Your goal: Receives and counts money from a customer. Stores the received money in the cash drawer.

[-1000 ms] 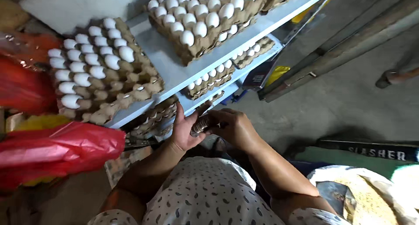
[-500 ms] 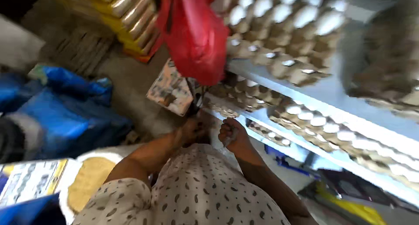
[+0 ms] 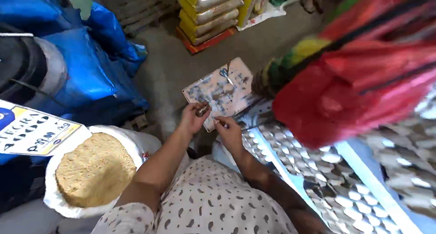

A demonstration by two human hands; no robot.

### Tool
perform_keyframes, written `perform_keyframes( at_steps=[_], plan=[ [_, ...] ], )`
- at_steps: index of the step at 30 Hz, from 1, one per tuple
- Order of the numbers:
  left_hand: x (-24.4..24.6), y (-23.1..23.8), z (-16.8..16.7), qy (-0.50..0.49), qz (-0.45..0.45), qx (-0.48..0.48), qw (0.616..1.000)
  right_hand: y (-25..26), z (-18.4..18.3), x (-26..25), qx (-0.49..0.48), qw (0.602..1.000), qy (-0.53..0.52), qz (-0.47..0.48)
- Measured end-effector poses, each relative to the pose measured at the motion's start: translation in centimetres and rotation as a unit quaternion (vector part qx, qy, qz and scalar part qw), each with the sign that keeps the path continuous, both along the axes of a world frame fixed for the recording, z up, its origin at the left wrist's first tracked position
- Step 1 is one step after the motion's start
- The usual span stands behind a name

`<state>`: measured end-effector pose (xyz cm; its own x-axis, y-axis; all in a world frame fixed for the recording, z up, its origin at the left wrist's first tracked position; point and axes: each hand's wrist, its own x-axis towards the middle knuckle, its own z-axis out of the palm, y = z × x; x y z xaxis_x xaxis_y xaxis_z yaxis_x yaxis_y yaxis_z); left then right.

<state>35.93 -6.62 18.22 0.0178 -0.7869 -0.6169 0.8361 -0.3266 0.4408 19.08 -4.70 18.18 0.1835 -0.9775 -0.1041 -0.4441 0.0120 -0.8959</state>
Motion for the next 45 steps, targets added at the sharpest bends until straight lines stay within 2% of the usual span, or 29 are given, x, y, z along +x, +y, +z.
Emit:
perform_keyframes(
  at_steps=[1, 3, 8, 15, 20, 27, 32, 38, 45],
  plan=[
    [1.3, -1.4, 2.0, 0.01, -0.006, -0.046, 0.999, -1.5, 0.4, 2.0, -0.083, 0.997, -0.006, 0.001],
    [4.0, -4.0, 5.2, 0.029, -0.013, -0.119, 0.992, -4.2, 1.7, 5.7, -0.19, 0.982, -0.007, 0.016],
    [10.2, -8.9, 9.3, 0.021, -0.008, -0.222, 0.975, -9.3, 4.1, 13.8, -0.288, 0.955, -0.038, 0.062],
    [17.0, -13.4, 9.6, -0.018, 0.022, -0.287, 0.958, -15.0, 4.4, 21.6, -0.279, 0.948, -0.108, 0.11],
    [20.6, -17.9, 9.9, -0.06, 0.05, -0.254, 0.964, -20.0, 3.8, 25.4, -0.318, 0.936, -0.084, 0.128],
    [26.5, -28.7, 8.9, -0.01, 0.049, -0.275, 0.96, -30.8, 2.9, 31.3, -0.34, 0.926, -0.111, 0.123],
    [30.5, -35.4, 9.8, 0.025, 0.032, -0.302, 0.953, -37.7, 4.5, 34.7, -0.362, 0.919, -0.1, 0.118],
    [33.2, -41.2, 10.9, 0.027, 0.03, -0.324, 0.945, -43.0, 6.9, 37.2, -0.346, 0.929, -0.039, 0.126],
    [36.1, -48.6, 11.2, 0.041, -0.037, -0.335, 0.941, -48.4, 7.3, 40.3, -0.348, 0.934, -0.015, 0.079]
  ],
)
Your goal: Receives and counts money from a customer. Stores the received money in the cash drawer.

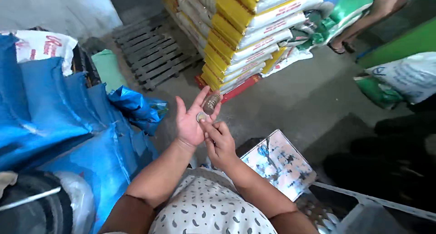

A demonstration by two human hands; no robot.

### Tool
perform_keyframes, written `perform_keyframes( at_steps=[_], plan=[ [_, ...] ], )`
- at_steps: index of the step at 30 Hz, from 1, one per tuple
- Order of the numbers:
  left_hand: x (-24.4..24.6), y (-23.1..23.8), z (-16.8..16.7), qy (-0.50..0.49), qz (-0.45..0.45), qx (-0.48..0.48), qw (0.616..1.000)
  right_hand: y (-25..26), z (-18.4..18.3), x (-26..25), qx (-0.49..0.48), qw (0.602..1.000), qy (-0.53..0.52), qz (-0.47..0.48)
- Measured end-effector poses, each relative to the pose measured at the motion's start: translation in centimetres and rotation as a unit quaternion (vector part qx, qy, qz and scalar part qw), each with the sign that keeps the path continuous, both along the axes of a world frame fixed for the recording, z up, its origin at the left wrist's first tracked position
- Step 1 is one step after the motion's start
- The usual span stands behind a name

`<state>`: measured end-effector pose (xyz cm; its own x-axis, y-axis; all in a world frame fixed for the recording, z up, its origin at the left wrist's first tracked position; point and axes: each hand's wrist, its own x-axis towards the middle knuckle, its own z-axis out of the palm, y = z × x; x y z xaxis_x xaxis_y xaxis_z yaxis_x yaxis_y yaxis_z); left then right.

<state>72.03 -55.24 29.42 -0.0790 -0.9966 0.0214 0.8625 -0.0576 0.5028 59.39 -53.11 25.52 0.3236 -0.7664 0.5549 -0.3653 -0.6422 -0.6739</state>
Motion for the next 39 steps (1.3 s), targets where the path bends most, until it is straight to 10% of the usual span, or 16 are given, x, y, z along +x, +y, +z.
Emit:
perform_keyframes(
  at_steps=[14, 39],
  plan=[
    [5.4, -14.1, 0.7, -0.019, -0.149, -0.002, 0.989, -10.1, 1.3, 7.1, 0.06, 0.984, -0.021, -0.167],
    [5.3, -18.8, -0.4, 0.048, -0.237, 0.013, 0.97, -12.8, 1.0, 8.0, 0.093, 0.967, -0.031, -0.234]
  ],
)
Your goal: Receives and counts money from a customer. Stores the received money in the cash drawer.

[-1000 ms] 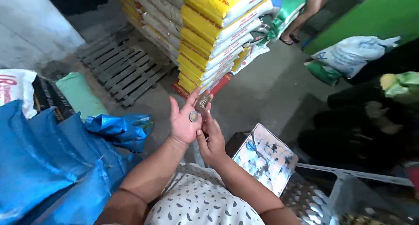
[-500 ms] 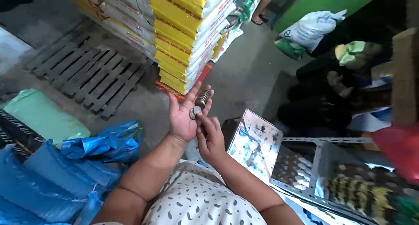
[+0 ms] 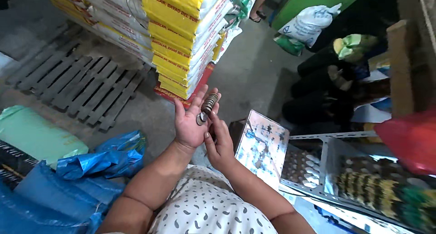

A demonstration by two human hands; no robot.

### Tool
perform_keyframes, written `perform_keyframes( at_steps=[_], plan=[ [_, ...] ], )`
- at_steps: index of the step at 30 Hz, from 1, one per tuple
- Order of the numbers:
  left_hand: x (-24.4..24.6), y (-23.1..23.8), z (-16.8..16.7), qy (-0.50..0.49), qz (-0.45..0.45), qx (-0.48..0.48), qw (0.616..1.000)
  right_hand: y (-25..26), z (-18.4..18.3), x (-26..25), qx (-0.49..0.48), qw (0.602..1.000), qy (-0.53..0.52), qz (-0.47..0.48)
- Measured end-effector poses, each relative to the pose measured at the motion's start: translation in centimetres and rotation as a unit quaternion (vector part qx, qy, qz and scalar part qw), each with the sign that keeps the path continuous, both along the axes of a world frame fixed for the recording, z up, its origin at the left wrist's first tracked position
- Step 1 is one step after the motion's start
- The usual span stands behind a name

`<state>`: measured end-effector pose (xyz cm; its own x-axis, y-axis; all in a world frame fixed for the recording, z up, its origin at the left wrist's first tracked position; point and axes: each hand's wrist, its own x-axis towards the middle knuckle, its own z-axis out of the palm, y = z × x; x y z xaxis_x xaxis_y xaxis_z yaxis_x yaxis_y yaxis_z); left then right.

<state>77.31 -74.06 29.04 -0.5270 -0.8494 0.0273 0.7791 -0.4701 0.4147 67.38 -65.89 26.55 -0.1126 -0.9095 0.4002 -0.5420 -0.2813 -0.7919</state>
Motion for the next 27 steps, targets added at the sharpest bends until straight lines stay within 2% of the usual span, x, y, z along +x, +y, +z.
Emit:
perform_keyframes(
  at_steps=[8, 17, 27],
  plan=[
    [-0.8, -0.2, -0.6, 0.043, -0.019, 0.034, 0.998, 0.2, -0.3, -0.4, -0.009, 1.0, 0.0, -0.022],
    [-1.5, 0.0, -0.7, -0.011, -0.017, -0.018, 1.0, 0.3, 0.2, -1.2, 0.012, 0.999, 0.018, -0.024],
    [-1.9, 0.4, -0.7, 0.017, -0.028, 0.02, 0.999, 0.9, -0.2, -1.6, 0.005, 0.999, 0.016, -0.028]
  ],
)
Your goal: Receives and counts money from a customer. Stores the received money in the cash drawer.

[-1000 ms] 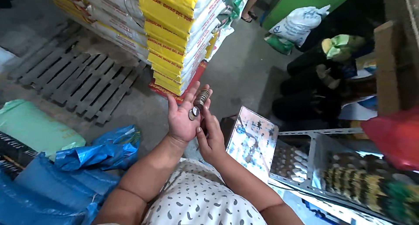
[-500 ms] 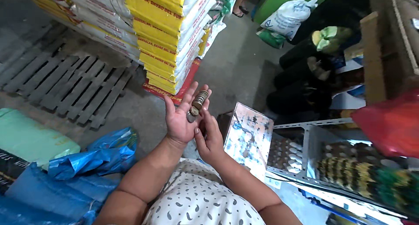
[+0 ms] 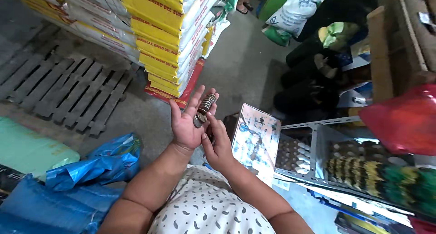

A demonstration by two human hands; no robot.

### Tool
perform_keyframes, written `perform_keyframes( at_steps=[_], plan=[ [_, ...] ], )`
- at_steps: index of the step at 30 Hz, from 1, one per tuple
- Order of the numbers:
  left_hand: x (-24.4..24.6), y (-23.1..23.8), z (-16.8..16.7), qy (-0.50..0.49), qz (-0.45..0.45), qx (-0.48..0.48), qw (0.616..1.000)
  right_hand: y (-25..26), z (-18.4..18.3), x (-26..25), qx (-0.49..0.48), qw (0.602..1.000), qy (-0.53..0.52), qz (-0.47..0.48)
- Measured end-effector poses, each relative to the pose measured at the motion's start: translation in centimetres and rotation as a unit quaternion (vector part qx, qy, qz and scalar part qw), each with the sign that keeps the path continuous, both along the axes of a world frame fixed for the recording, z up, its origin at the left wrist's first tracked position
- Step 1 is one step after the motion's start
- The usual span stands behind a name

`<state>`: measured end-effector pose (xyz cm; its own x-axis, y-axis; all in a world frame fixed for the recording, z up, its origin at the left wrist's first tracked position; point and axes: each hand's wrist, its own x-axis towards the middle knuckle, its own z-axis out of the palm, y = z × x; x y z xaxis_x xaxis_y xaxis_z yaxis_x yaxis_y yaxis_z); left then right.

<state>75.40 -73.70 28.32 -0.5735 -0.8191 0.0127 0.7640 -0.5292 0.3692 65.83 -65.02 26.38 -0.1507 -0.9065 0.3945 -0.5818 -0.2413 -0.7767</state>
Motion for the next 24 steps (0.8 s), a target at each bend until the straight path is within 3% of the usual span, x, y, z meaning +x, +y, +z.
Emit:
perform_keyframes(
  at_steps=[9, 24],
  plan=[
    [-0.4, 0.1, 0.3, -0.06, 0.013, -0.007, 0.998, 0.3, 0.1, 0.0, 0.003, 1.0, 0.002, 0.0],
    [-0.1, 0.4, 0.8, -0.064, -0.04, 0.008, 0.997, 1.0, 0.8, -0.5, 0.022, 0.999, -0.046, 0.017]
  ],
)
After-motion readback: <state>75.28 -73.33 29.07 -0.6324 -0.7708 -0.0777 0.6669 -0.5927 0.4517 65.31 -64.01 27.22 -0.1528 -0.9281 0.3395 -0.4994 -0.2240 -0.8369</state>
